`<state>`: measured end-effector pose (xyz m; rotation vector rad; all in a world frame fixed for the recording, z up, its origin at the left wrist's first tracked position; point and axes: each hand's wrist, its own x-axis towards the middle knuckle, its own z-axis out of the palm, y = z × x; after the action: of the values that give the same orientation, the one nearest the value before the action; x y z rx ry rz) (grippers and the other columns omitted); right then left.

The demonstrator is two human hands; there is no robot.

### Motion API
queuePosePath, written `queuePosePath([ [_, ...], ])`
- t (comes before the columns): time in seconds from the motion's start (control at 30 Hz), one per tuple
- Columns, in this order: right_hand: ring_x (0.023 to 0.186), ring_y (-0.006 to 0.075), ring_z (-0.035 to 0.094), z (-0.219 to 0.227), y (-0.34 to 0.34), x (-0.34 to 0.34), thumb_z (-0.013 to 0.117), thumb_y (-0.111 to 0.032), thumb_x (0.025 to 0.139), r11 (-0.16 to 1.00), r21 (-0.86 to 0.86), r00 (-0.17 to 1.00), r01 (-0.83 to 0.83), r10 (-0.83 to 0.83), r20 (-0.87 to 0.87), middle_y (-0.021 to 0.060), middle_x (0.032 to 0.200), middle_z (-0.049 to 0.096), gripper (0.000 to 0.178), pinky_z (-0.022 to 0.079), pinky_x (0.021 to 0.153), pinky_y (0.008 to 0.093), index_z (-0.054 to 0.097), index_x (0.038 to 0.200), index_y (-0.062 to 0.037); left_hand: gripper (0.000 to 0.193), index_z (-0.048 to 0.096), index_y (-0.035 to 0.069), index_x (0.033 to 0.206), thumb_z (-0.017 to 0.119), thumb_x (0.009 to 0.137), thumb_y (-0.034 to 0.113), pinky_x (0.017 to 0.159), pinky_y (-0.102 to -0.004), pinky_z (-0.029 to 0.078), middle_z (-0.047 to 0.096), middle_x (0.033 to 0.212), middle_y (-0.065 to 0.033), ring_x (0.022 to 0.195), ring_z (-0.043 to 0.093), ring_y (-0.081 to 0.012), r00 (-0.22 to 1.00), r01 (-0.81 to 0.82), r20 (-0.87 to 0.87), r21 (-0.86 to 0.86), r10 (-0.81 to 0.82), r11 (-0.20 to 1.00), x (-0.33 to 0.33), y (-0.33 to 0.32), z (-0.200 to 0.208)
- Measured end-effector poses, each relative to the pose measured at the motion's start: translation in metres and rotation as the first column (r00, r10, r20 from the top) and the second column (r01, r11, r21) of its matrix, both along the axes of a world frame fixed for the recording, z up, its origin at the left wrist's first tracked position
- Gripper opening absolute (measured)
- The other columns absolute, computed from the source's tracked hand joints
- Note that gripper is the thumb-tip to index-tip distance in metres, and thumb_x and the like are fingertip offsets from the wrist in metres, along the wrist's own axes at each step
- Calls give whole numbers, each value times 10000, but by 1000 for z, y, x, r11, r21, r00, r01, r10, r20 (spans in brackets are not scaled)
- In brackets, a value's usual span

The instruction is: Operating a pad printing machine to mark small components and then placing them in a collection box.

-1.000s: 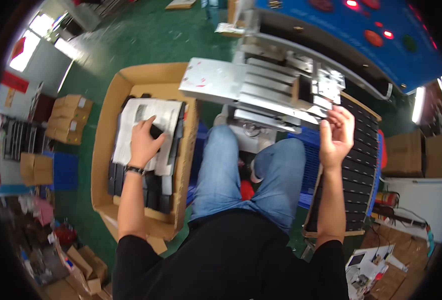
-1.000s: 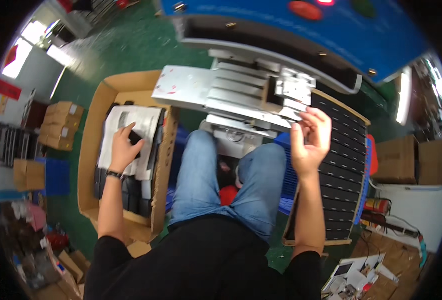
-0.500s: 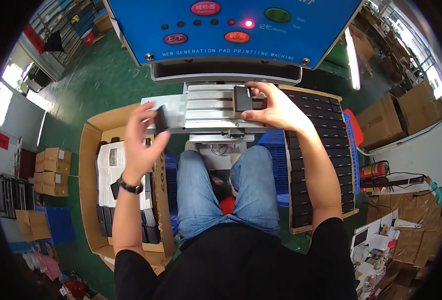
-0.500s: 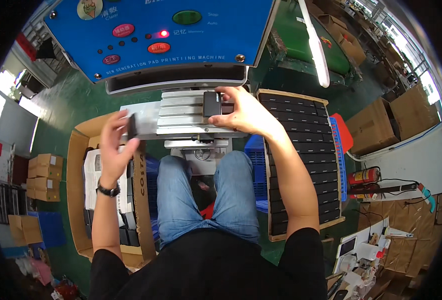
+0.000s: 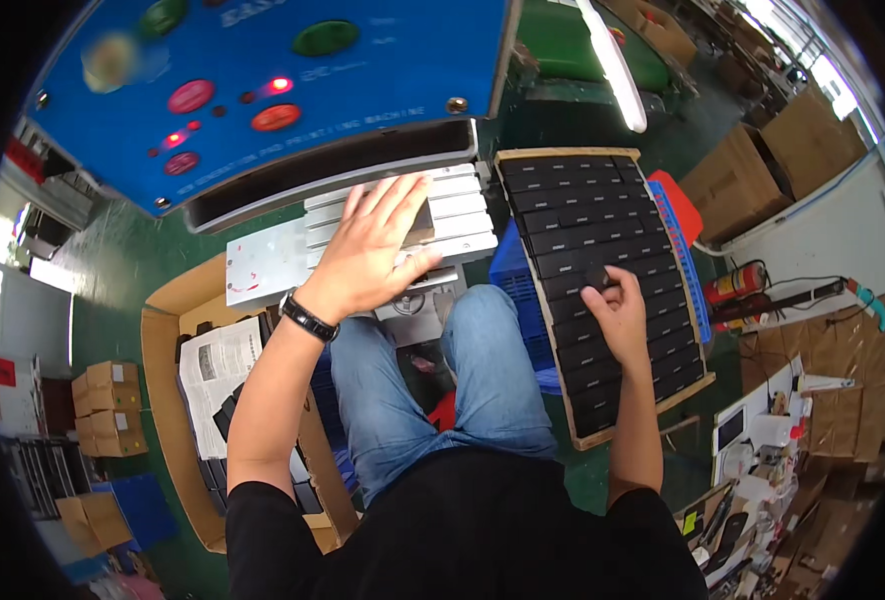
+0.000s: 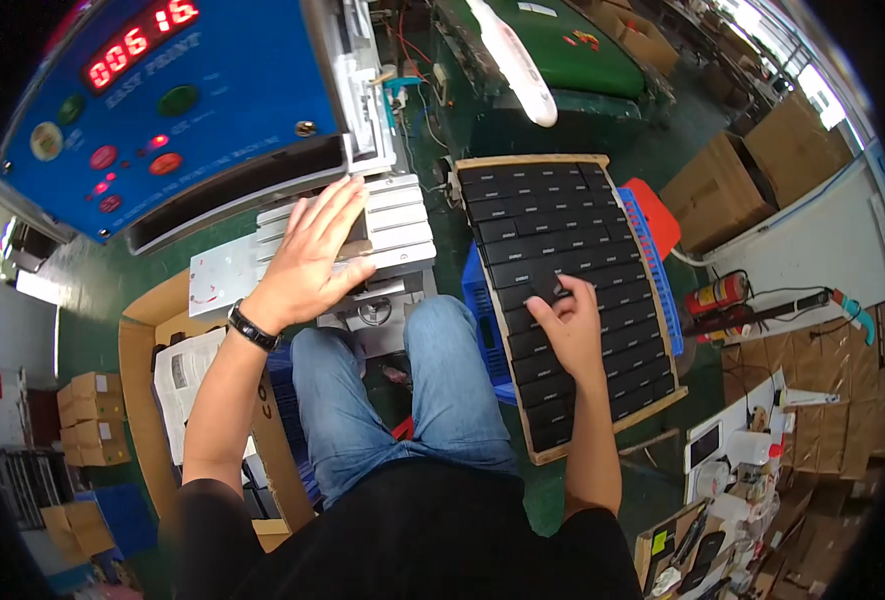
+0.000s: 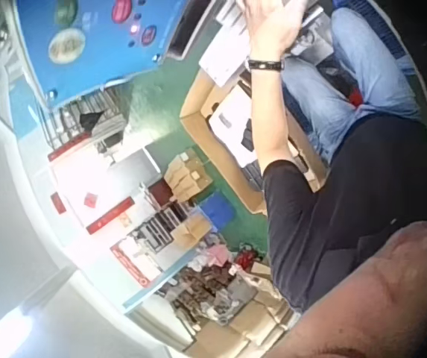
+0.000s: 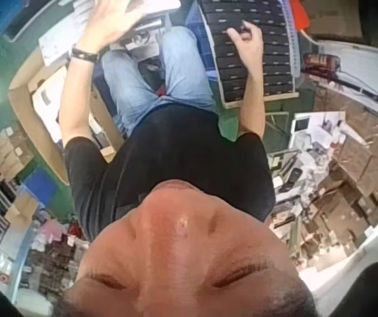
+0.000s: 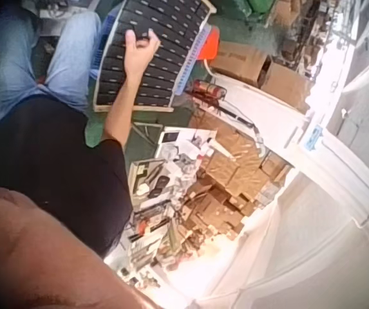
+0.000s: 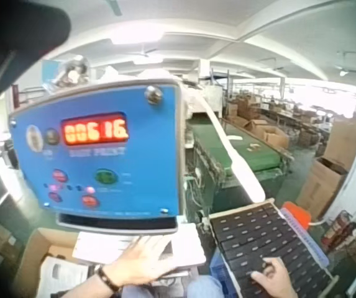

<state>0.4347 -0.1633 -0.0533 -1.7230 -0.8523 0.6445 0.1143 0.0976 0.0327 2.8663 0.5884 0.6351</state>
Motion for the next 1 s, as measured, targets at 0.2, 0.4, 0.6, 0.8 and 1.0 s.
queuePosePath([
  [0.2,1059,353,641,-43,-48,-2,893,-461,889,945,-112,748,308,-167,642,201,1283,619,663,558,931,445,687,1272,40,790,518,24,1619,692,1000,483,1314,-601,246,474,1730,-140,1657,355,-331,1000,29,-6,-104,-30,994,-18,-45,15],
  [0.4,1173,409,594,-49,-19,-24,844,-635,835,897,-155,527,414,-98,844,225,1322,611,779,482,1020,521,722,1217,33,517,656,42,1435,730,993,298,1234,-525,402,671,1511,-187,1363,638,-344,923,-150,361,26,131,988,-118,-88,-33],
  [0.6,1214,393,562,-31,23,-32,848,-621,839,840,-353,565,412,68,822,224,1359,591,778,459,1054,504,728,1235,37,550,641,29,1469,710,926,76,1230,-486,417,575,1597,-192,1444,546,-389,809,-549,81,-248,582,798,-266,-98,-81],
  [0.8,1239,382,559,-39,15,-33,850,-575,860,892,-231,494,389,10,870,214,1365,585,726,453,1077,500,726,1252,24,697,621,76,1531,752,846,53,1254,-494,399,521,1635,-193,1489,494,-406,805,-583,-357,-321,475,747,-348,-129,-132],
  [1.0,1232,383,587,-29,22,-42,852,-454,892,964,-90,567,249,-70,821,194,1363,586,590,474,1077,484,718,1255,-9,718,645,36,1484,751,775,10,1249,-480,421,537,1616,-216,1464,513,-435,763,-633,-374,-264,528,728,-342,-128,-117],
])
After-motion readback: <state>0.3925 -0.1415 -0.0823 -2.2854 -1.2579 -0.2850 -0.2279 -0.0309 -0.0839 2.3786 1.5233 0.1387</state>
